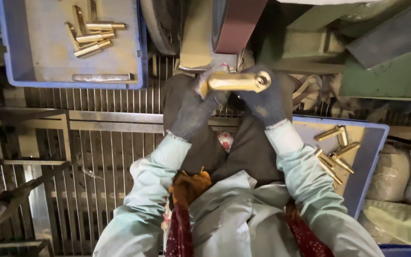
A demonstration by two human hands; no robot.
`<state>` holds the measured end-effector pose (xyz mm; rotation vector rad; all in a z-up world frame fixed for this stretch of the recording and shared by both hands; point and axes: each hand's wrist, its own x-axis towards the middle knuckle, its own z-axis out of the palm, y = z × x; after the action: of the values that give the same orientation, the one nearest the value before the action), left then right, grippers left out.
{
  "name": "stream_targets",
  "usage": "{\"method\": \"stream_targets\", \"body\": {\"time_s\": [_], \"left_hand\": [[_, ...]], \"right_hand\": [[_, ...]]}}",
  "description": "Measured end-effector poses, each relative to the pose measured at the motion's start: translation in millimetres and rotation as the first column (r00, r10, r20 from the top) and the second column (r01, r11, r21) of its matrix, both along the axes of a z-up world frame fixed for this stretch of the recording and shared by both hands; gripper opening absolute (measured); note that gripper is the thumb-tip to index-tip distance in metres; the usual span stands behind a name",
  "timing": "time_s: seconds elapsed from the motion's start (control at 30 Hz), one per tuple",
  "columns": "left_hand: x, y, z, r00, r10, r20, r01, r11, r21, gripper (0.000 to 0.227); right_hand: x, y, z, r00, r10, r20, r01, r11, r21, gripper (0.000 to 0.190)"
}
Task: The person sits on the floor and repeatedly presses small brass-colored metal parts against a moving belt sander to smooth their surfaces. They handle the parts one at a time, rotating them to contact different edges, and place finished pieces into a blue bin.
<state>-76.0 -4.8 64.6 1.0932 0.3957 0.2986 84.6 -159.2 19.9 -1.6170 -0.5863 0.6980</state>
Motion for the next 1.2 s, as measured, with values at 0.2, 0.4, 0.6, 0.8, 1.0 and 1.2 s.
{"method": "stream_targets", "body": {"time_s": [0.2, 0.4, 0.6, 0.8, 1.0, 1.2], "left_hand": [[22.6, -6.3, -13.7, 0.983, -0.117, 0.140, 0.103, 0.990, 0.099, 0.048], [57.3, 10.6, -41.8, 0.989, -0.129, 0.075, 0.111, 0.972, 0.209, 0.040], [71.5, 6.8, -66.5, 0.995, -0.100, -0.016, 0.098, 0.993, -0.064, 0.021], [83.3, 5.6, -82.6, 0.973, 0.012, -0.231, -0.012, 1.000, 0.004, 0.019], [94.3, 17.1, -88.2, 0.953, 0.033, -0.303, -0.068, 0.992, -0.104, 0.023], [83.9, 12.4, -77.0, 0.961, 0.025, -0.274, -0.077, 0.980, -0.182, 0.022]], "right_hand": [[-12.9, -13.1, -8.4, 0.964, -0.201, -0.172, 0.230, 0.959, 0.165, 0.035], [-8.5, -2.9, 8.2, 0.948, -0.194, -0.251, 0.220, 0.972, 0.079, 0.021], [-8.5, 16.7, 3.4, 0.921, -0.300, -0.249, 0.327, 0.942, 0.071, 0.017], [-7.9, 23.5, -1.9, 0.792, -0.455, -0.407, 0.401, 0.891, -0.214, 0.011], [8.8, 47.5, -1.8, 0.710, -0.474, -0.521, 0.300, 0.873, -0.386, 0.013], [2.4, 45.1, 1.6, 0.798, -0.439, -0.412, 0.371, 0.898, -0.237, 0.012]]}}
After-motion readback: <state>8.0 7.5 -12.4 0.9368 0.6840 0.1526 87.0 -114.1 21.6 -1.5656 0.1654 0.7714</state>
